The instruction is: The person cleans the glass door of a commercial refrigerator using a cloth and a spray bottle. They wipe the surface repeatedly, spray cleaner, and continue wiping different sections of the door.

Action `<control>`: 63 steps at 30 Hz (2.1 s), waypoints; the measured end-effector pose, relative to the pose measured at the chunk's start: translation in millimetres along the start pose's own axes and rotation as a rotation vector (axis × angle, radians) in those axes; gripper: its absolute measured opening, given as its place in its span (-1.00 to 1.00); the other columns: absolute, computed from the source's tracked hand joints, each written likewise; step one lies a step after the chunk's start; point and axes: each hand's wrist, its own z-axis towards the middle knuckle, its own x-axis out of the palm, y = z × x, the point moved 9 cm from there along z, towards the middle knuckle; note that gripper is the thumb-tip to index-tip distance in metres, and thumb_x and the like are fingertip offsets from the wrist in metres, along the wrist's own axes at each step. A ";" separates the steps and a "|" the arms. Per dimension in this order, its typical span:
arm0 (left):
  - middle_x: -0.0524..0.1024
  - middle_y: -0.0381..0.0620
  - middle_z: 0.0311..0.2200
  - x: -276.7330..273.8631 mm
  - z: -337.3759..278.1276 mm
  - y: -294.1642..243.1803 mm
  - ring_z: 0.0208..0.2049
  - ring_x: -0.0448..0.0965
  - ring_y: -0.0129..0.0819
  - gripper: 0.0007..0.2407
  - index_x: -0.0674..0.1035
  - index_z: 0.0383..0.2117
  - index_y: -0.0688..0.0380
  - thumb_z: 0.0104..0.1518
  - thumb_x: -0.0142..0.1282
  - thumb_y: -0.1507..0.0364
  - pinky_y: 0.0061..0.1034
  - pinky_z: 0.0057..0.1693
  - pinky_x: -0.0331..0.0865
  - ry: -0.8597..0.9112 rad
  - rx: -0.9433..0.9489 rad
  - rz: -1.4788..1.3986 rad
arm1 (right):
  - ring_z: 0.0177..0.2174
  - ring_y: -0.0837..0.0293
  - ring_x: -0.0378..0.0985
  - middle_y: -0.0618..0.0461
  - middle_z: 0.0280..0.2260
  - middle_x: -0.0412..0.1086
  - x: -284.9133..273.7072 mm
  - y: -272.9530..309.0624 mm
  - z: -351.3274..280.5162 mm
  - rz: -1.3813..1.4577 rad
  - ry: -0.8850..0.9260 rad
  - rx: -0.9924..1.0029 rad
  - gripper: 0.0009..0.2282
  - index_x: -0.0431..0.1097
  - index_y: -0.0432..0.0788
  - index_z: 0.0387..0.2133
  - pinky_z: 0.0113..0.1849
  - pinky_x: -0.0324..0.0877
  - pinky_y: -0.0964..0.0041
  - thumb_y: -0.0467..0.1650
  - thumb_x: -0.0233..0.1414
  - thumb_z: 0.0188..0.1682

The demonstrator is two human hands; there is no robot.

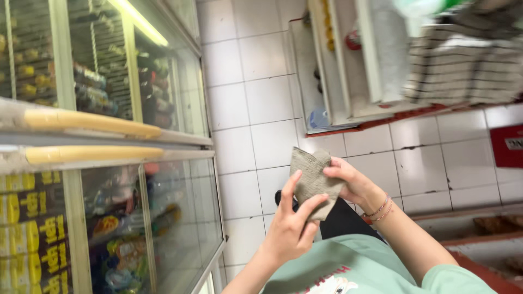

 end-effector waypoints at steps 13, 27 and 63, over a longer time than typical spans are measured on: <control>0.42 -0.05 0.00 44.6 147.6 -8.3 -0.05 0.41 -0.21 -0.62 0.55 0.10 0.12 0.10 0.12 0.40 -0.45 0.11 0.34 0.008 0.000 -0.218 | -0.16 0.16 0.57 -0.02 -0.09 0.48 -121.3 66.8 -139.0 0.275 -0.275 -0.430 -0.71 0.36 -0.25 0.03 -0.19 0.49 0.33 -0.50 0.12 0.04; 0.55 0.10 -0.08 180.5 273.0 67.1 -0.14 0.47 -0.29 -0.64 0.55 0.02 0.38 0.15 0.25 0.39 -0.40 -0.04 0.38 -0.039 -0.545 -0.762 | -0.19 0.19 0.36 0.11 -0.11 0.42 -157.7 137.2 -217.8 0.616 -0.354 -0.835 -0.73 0.36 -0.11 0.00 -0.21 0.25 0.28 -0.36 0.18 0.07; 0.39 0.03 0.28 -146.8 22.3 -32.4 0.29 0.42 -0.09 -0.45 0.32 0.38 0.18 0.27 -0.03 0.22 -0.08 0.41 0.34 -0.923 0.118 -0.834 | -0.18 0.23 0.49 0.18 -0.20 0.47 -115.9 194.7 -72.0 0.468 -0.522 -0.787 -0.82 0.41 -0.07 -0.16 -0.10 0.48 0.24 -0.52 0.13 0.00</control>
